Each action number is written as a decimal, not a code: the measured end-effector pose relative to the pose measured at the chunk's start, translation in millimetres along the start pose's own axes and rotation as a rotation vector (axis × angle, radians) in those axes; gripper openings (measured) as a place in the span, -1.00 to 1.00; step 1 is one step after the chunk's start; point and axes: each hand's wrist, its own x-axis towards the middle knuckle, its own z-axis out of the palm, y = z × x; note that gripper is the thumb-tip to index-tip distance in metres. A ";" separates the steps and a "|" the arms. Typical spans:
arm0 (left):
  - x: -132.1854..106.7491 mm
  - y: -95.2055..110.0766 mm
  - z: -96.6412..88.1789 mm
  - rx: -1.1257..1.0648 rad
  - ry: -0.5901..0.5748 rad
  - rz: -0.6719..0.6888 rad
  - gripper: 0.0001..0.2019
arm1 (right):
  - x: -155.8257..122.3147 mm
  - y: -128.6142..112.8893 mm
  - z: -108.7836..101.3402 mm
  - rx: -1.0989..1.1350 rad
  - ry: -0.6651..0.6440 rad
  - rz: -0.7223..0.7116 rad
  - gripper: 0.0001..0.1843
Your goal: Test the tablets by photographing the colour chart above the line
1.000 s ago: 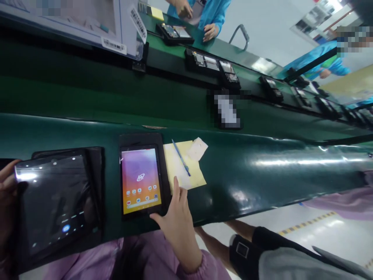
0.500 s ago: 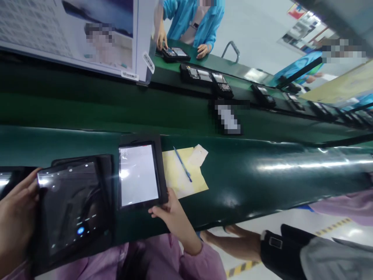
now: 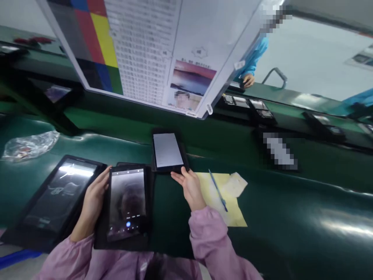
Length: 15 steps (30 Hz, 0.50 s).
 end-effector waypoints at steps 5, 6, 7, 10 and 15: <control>-0.8 -0.7 2.1 -0.034 -0.039 0.009 -0.34 | 49.4 -11.9 47.6 0.042 0.094 -0.084 -0.84; -0.8 -1.0 2.5 -0.036 -0.044 0.014 -0.35 | 57.7 -14.5 55.1 0.042 0.108 -0.100 -0.82; -0.9 -1.2 2.9 -0.036 -0.047 0.018 -0.35 | 64.3 -17.3 61.4 0.040 0.116 -0.117 -0.77; -2.2 -1.6 4.3 -0.034 -0.041 0.029 -0.37 | 68.6 -26.3 69.0 0.024 0.109 -0.174 -0.65; -5.3 -4.4 5.9 -0.034 -0.008 0.030 -0.37 | 20.6 -24.6 49.5 -0.046 -0.007 -0.285 -0.41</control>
